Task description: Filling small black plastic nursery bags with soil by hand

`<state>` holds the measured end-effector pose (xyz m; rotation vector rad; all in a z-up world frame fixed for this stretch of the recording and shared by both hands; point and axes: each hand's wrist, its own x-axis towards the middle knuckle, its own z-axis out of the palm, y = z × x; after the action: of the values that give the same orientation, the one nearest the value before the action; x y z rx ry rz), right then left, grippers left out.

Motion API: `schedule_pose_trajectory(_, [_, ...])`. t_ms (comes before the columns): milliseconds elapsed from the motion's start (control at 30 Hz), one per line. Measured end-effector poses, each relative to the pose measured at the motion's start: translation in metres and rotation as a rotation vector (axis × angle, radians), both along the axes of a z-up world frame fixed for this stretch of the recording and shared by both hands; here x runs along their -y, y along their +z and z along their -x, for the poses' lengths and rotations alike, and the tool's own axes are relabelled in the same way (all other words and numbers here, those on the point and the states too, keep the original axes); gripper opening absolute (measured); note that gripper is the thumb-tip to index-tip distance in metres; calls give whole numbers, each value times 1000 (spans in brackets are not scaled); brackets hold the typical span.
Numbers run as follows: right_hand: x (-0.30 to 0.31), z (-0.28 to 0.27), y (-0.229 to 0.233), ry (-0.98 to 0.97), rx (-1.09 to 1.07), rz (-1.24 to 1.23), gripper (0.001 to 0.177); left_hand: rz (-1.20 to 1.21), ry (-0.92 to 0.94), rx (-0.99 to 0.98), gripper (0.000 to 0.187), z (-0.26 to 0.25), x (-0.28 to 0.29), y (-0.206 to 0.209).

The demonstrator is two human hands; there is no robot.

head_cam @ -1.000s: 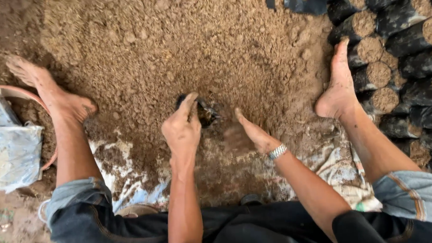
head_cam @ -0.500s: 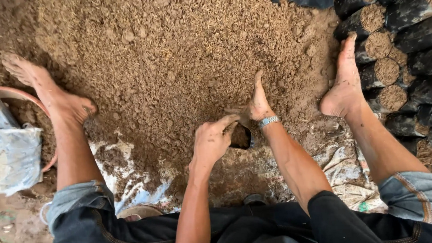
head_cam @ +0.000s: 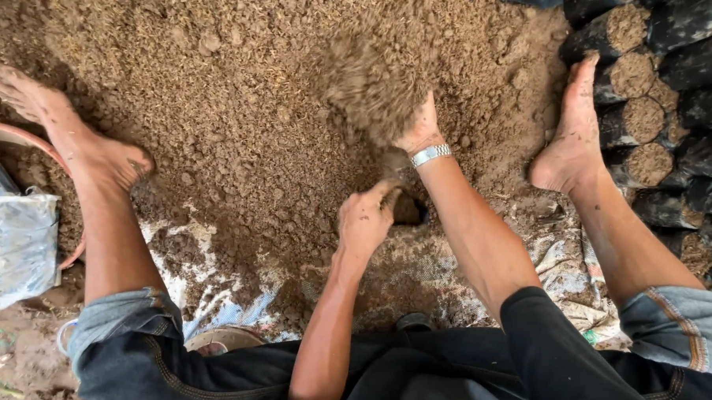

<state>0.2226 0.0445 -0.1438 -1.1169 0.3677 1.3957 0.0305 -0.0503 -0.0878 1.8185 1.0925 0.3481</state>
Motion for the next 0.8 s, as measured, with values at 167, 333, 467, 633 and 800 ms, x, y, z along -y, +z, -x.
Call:
schedule_pose_trajectory(167, [36,7,49,133,2,137,76,-129,248,-14,13,7,-1,-59])
schedule_pose_trajectory(333, [89,20,110,240,5,217,62,-121,259,-68,20,1,1,-59])
schedule_pose_trajectory(467, [114,-11,29,451,188,271,44,-107,316,-43,40,3,-4,-70])
schedule_pose_trajectory(633, [121,14,91,822,452,157,54,-131,311,-16,43,2,1,-73])
schedule_pose_trajectory(800, [124,35,132,1167,814,168,47,-167,324,48,47,8,0,-96])
